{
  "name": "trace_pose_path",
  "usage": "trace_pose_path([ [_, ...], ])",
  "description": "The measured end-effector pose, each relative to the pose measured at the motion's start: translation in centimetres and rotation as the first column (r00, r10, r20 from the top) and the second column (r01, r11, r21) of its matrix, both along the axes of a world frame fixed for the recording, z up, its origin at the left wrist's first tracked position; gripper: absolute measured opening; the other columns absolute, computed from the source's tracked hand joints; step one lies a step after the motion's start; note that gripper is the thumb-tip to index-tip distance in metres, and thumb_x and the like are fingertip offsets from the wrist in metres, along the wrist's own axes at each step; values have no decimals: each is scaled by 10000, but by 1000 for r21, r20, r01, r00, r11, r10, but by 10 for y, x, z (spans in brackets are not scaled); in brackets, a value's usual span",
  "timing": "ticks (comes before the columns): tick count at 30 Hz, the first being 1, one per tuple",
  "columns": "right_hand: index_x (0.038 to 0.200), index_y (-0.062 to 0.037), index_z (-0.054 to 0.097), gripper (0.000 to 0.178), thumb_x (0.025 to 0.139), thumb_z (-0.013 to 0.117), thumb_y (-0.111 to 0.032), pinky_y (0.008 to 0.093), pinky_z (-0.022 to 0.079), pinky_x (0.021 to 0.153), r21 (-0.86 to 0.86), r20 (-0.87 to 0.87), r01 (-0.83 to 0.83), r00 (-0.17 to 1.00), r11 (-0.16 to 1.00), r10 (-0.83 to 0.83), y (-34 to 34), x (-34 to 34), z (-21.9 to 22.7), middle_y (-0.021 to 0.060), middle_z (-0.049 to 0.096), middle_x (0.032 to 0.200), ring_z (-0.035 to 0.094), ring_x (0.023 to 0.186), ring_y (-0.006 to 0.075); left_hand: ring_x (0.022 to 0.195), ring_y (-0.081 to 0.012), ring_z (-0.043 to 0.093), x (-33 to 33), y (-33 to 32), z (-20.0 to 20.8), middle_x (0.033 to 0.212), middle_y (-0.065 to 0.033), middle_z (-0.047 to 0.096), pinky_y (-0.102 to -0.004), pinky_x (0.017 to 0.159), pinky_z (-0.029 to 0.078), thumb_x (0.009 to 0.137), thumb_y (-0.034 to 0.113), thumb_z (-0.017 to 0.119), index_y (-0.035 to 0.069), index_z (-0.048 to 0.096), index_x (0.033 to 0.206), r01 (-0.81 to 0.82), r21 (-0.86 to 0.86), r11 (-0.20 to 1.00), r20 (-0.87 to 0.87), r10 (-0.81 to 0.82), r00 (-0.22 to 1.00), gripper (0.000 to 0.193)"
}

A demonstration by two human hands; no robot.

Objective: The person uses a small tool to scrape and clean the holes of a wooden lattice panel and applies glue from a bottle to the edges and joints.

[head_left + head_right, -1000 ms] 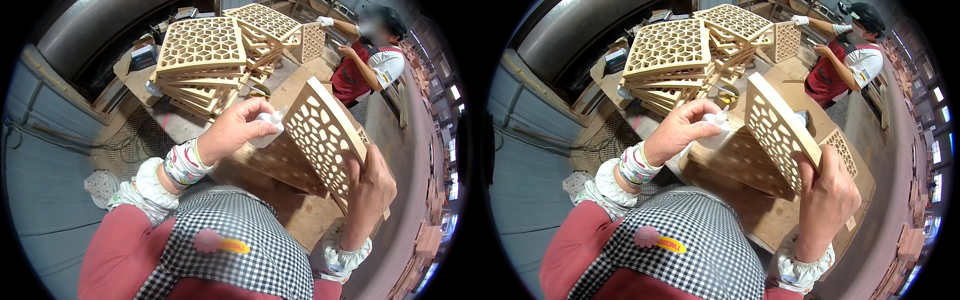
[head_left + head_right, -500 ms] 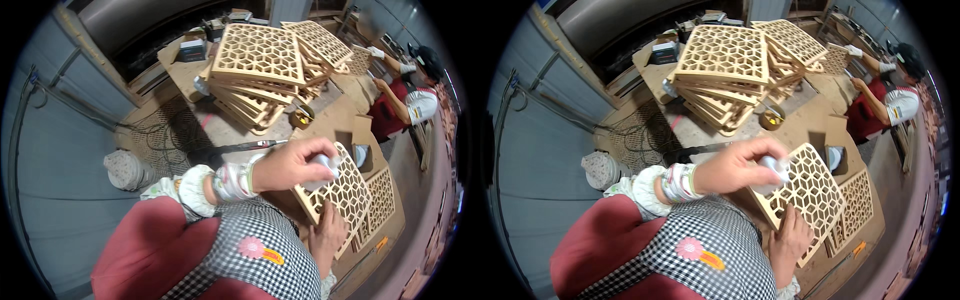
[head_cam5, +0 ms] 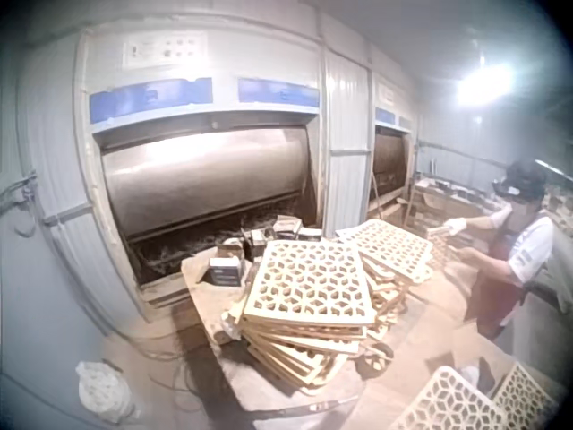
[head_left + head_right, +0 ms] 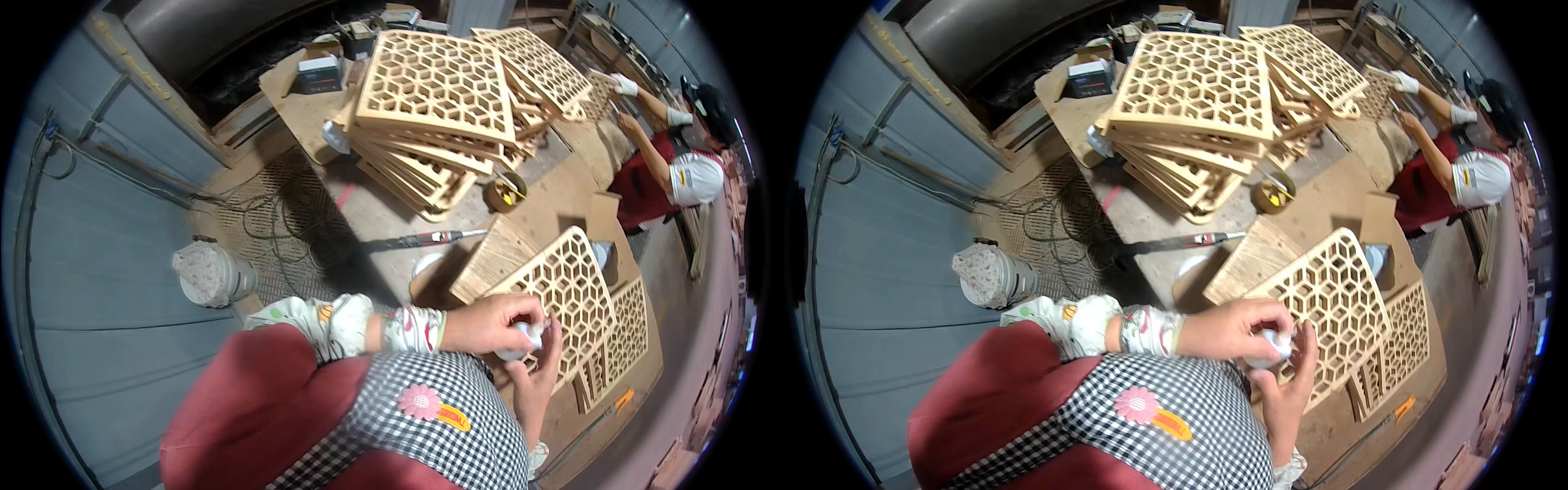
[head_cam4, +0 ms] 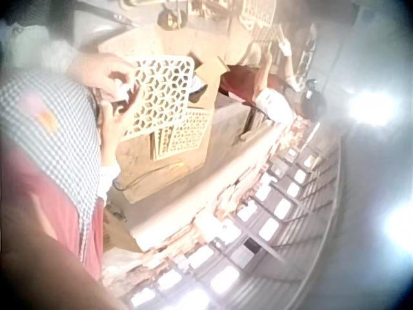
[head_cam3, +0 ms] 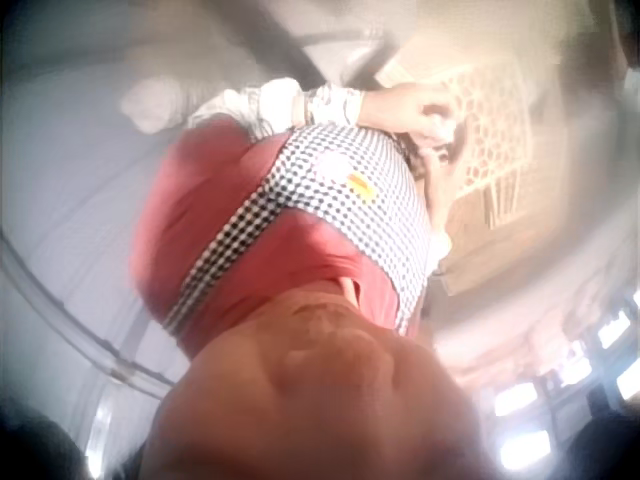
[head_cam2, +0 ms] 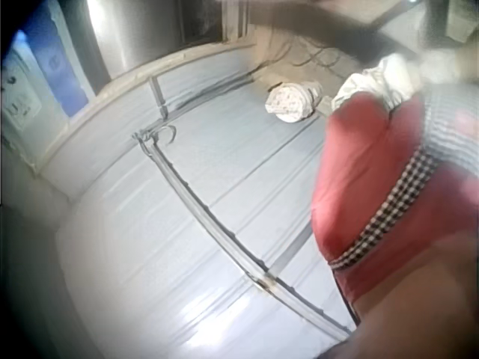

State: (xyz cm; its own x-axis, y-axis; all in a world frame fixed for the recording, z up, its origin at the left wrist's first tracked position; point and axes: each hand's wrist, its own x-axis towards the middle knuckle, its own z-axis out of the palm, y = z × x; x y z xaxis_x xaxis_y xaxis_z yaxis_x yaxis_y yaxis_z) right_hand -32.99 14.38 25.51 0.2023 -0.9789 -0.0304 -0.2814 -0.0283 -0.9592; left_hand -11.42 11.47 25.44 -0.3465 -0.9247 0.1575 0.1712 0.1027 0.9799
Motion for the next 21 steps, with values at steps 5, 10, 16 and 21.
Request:
trace_pose_path([
  [5, 1565, 6, 400, 798, 906, 834, -112, 341, 546, 1033, 254, 344, -112, 939, 961, 18, -4, 31, -4, 114, 552, 1388, 615, 1209, 208, 1163, -242, 612, 8, -5, -18, 1125, -62, 676, -373, 992, 530, 872, 171, 776, 63, 680, 1124, -33, -166, 986, 158, 59, 986, 291],
  [10, 1527, -21, 411, 661, 942, 701, 83, 446, 659, 966, 463, 462, -85, 872, 882, -159, -17, 63, 1, 165, 572, 1359, 677, 1141, 270, 1144, -223, 663, 32, -6, -22, 1160, -97, 677, -361, 879, 579, 929, 182, 746, 75, 664, 1230, -53, -100, 994, 276, 79, 958, 330],
  [16, 1286, 10, 612, 385, 928, 755, 1, 365, 584, 957, 392, 280, -6, 953, 920, -113, -24, 68, -16, 150, 715, 1094, 716, 1037, 230, 969, -162, 727, 148, -18, -24, 1110, -77, 720, -294, 797, 610, 1021, 40, 662, 26, 656, 1225, -650, -152, 745, -8, 656, 755, 204],
  [21, 1285, 4, 579, 323, 994, 690, -82, 404, 571, 977, 361, 314, 143, 912, 922, -265, -12, 74, -23, 166, 719, 1143, 717, 1046, 269, 806, -109, 667, 331, -43, -55, 944, -36, 699, -235, 713, 530, 1099, 129, 574, 39, 664, 1163, -953, 41, 300, -119, 949, 293, 143],
])
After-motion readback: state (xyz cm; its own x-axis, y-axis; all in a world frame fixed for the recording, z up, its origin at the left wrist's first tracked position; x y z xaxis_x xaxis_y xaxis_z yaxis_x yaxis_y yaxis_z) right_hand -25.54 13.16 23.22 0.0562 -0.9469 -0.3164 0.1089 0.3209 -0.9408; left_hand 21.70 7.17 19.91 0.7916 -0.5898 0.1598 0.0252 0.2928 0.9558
